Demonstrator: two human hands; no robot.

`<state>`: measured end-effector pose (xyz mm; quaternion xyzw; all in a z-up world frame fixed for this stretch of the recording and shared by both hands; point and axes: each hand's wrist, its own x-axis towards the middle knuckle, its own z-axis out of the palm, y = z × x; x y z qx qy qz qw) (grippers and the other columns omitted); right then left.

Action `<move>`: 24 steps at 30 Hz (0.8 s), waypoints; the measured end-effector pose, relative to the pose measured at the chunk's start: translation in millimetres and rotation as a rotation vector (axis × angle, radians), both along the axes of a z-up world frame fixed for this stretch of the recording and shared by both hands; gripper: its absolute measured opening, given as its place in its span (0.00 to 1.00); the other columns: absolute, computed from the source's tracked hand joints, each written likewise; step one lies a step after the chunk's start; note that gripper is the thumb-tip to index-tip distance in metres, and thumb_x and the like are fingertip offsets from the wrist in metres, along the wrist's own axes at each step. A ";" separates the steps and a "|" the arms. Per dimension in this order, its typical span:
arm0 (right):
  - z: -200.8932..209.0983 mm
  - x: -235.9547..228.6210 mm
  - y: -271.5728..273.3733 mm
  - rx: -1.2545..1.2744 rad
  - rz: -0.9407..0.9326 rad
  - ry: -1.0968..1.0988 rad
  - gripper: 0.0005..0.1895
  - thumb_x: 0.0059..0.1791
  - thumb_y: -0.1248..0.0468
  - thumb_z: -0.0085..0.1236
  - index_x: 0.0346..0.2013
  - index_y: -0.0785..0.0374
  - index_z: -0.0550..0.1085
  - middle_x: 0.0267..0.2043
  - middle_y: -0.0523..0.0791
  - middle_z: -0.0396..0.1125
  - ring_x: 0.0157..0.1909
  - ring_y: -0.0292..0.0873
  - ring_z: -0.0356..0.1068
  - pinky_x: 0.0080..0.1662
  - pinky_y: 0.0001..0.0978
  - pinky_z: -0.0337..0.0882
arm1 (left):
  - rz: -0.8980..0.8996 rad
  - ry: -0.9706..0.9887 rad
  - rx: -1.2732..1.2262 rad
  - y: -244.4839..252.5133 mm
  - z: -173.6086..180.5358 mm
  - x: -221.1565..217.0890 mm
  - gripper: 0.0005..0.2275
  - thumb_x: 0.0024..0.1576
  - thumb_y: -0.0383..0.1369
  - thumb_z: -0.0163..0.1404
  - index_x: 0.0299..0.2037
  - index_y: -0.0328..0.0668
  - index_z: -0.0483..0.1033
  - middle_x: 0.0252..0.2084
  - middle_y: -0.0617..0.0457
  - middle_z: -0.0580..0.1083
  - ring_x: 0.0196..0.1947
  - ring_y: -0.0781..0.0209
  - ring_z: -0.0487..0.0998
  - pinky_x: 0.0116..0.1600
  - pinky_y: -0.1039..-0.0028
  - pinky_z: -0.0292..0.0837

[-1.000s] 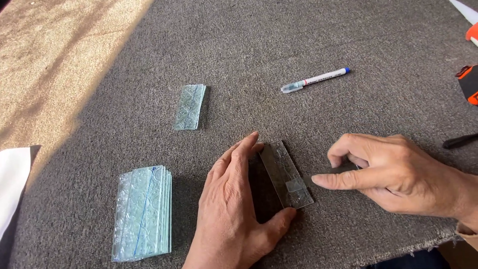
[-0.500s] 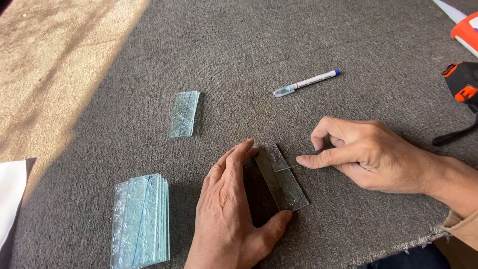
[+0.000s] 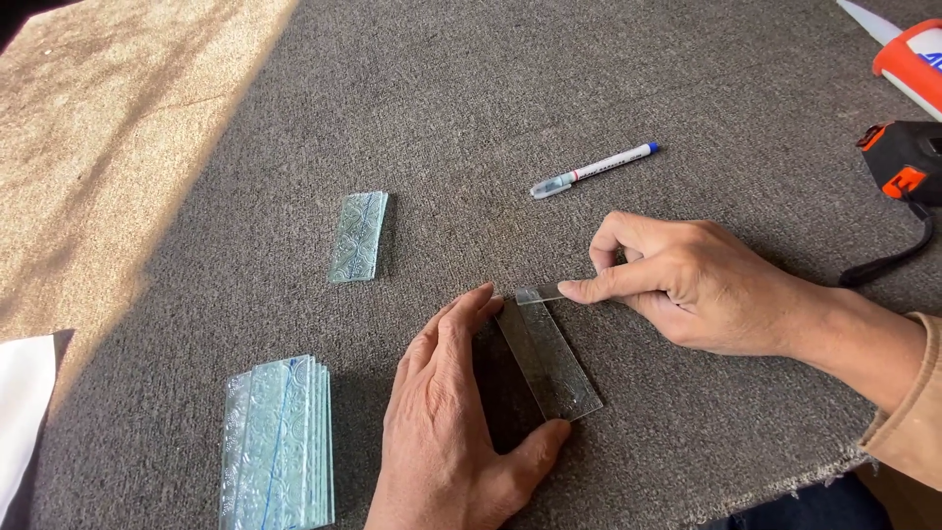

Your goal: Applying adhesive to small glass strips and stacking them together on a workshop table.

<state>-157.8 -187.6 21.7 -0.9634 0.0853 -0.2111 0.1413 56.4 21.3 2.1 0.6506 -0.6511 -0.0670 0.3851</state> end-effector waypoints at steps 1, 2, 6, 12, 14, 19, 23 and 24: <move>0.6 -0.5 1.3 0.000 -0.001 0.000 0.30 0.50 0.76 0.65 0.60 0.39 0.85 0.41 0.36 0.68 0.24 0.33 0.62 0.27 0.30 0.66 | -0.001 0.000 0.000 0.1 -1.1 0.4 0.50 0.38 0.47 0.74 0.73 0.37 0.65 0.73 0.45 0.74 0.72 0.44 0.73 0.73 0.56 0.65; 1.5 -0.9 2.4 0.008 0.006 0.000 0.31 0.50 0.76 0.65 0.62 0.40 0.84 0.42 0.36 0.68 0.23 0.33 0.60 0.25 0.28 0.65 | 0.000 -0.009 -0.003 0.2 -2.3 0.7 0.50 0.39 0.48 0.73 0.73 0.37 0.64 0.73 0.45 0.74 0.72 0.44 0.72 0.73 0.55 0.65; 1.7 -6.5 2.6 0.034 0.075 0.016 0.36 0.48 0.80 0.64 0.66 0.41 0.81 0.43 0.38 0.68 0.27 0.32 0.64 0.29 0.24 0.70 | 0.019 0.010 0.011 1.4 0.1 -0.6 0.51 0.39 0.48 0.72 0.75 0.39 0.62 0.71 0.48 0.76 0.71 0.46 0.73 0.72 0.57 0.65; -0.3 -24.0 14.2 0.019 0.138 0.028 0.41 0.49 0.80 0.63 0.72 0.41 0.75 0.42 0.39 0.68 0.30 0.32 0.68 0.30 0.23 0.72 | 0.008 0.010 0.022 3.2 3.7 -1.2 0.50 0.41 0.49 0.72 0.74 0.39 0.62 0.71 0.46 0.76 0.71 0.43 0.73 0.72 0.55 0.65; 1.3 -26.3 19.7 -0.013 0.130 0.034 0.40 0.50 0.78 0.63 0.73 0.41 0.75 0.41 0.38 0.67 0.29 0.33 0.67 0.30 0.24 0.72 | 0.005 0.000 0.006 4.9 2.5 -0.5 0.49 0.42 0.49 0.72 0.74 0.38 0.63 0.71 0.45 0.75 0.71 0.43 0.73 0.72 0.55 0.65; 5.6 -34.7 28.2 -0.015 0.165 0.054 0.40 0.50 0.80 0.60 0.73 0.44 0.75 0.42 0.39 0.67 0.31 0.35 0.70 0.32 0.27 0.72 | 0.010 -0.010 0.013 4.9 4.0 -0.3 0.48 0.42 0.48 0.73 0.73 0.38 0.65 0.71 0.45 0.74 0.70 0.42 0.72 0.72 0.55 0.66; 9.4 -40.4 34.4 -0.024 0.190 0.079 0.42 0.47 0.82 0.57 0.72 0.44 0.77 0.41 0.39 0.67 0.28 0.35 0.68 0.29 0.28 0.70 | 0.003 -0.023 0.013 5.8 3.1 0.5 0.47 0.44 0.50 0.72 0.72 0.38 0.65 0.72 0.45 0.74 0.70 0.43 0.72 0.72 0.55 0.65; 10.1 -42.5 35.6 -0.016 0.193 0.089 0.42 0.46 0.82 0.56 0.72 0.44 0.77 0.42 0.39 0.67 0.27 0.35 0.67 0.29 0.28 0.69 | 0.000 -0.023 0.008 5.4 2.9 0.4 0.46 0.44 0.50 0.71 0.72 0.38 0.65 0.72 0.46 0.74 0.70 0.43 0.72 0.72 0.55 0.66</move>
